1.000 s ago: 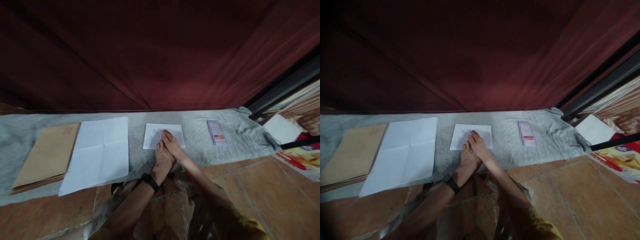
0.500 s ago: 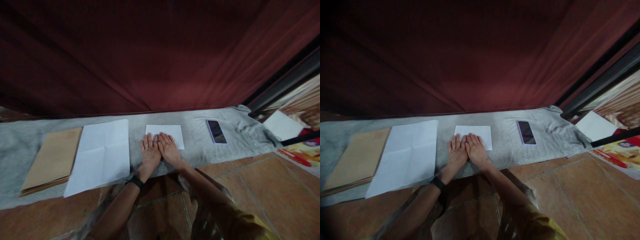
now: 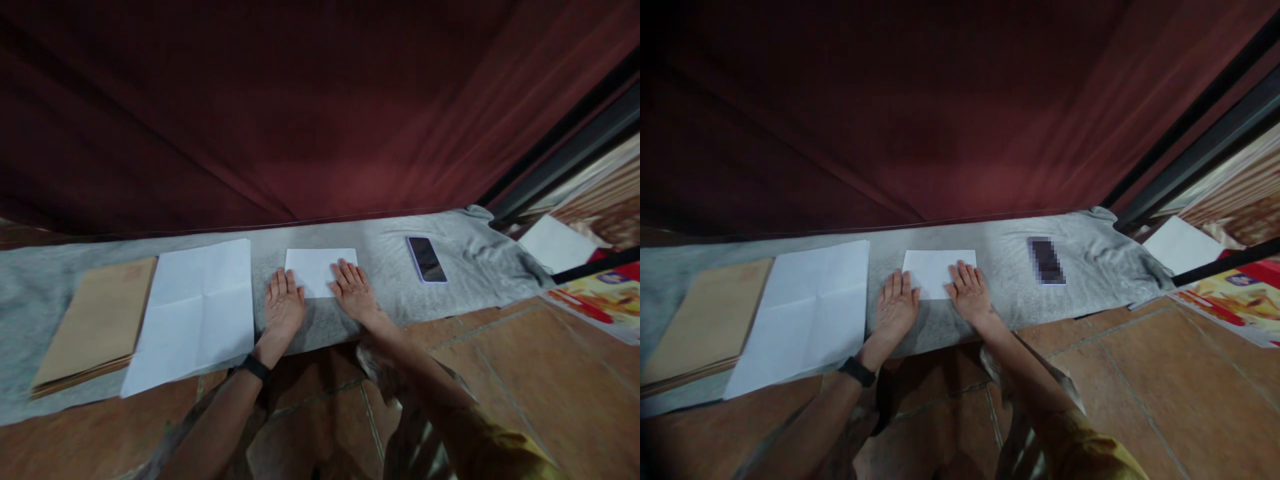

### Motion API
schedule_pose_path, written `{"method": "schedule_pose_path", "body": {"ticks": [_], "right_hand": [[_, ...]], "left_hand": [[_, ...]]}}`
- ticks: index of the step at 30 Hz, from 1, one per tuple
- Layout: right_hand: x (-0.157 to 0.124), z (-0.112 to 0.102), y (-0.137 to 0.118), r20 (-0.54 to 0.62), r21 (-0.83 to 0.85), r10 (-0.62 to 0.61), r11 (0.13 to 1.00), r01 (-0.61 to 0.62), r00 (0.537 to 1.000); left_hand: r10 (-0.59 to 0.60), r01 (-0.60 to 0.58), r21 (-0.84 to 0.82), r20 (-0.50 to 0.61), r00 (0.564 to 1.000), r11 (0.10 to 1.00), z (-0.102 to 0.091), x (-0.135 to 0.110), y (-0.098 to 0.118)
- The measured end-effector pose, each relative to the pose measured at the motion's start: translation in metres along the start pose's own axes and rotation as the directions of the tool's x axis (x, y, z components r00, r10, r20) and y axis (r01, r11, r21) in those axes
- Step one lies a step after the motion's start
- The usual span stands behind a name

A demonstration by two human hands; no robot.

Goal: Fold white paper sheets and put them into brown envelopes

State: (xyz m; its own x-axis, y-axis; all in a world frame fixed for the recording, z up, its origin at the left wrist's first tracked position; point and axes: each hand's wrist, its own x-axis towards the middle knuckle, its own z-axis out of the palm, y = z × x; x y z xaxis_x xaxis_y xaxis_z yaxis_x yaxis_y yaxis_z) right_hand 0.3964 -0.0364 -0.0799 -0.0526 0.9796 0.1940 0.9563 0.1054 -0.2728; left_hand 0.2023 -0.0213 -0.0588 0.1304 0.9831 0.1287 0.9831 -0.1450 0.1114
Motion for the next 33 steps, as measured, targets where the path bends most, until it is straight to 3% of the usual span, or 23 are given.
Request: {"method": "schedule_pose_path", "body": {"ticks": [7, 12, 17, 21, 27, 31, 33], "right_hand": [[-0.01, -0.015, 0.03, 0.027, -0.053, 0.056, 0.997, -0.055, 0.998], [-0.012, -0.019, 0.04, 0.041, -0.101, 0.053, 0.994, -0.049, 0.998], [-0.011, -0.022, 0.041, 0.045, -0.149, 0.037, 0.988, -0.03, 0.998], [-0.005, -0.023, 0.024, -0.004, -0.083, 0.009, 0.996, -0.009, 1.0], [-0.007, -0.004, -0.03, 0.02, 0.074, -0.213, 0.975, 0.211, 0.977], [-0.011, 0.007, -0.044, 0.032, 0.034, -0.161, 0.986, 0.16, 0.986], [-0.011, 0.008, -0.044, 0.028, 0.01, -0.133, 0.991, 0.133, 0.991]], "left_hand": [[0.059, -0.059, -0.092, 0.004, 0.998, 0.994, -0.015, 0.007, -0.015], [-0.107, 0.116, -0.272, 0.048, 0.993, 0.955, -0.017, 0.017, -0.02], [-0.199, 0.283, -0.429, 0.232, 0.952, 0.858, -0.021, 0.02, -0.024], [-0.186, 0.311, -0.475, 0.292, 0.938, 0.823, -0.025, 0.013, -0.028], [-0.169, 0.274, -0.391, 0.281, 0.945, 0.879, -0.033, 0.006, -0.031], [-0.171, 0.251, -0.221, 0.326, 0.93, 0.942, -0.045, 0.002, -0.031], [-0.158, 0.205, -0.139, 0.288, 0.944, 0.969, -0.049, -0.002, -0.029]]}}
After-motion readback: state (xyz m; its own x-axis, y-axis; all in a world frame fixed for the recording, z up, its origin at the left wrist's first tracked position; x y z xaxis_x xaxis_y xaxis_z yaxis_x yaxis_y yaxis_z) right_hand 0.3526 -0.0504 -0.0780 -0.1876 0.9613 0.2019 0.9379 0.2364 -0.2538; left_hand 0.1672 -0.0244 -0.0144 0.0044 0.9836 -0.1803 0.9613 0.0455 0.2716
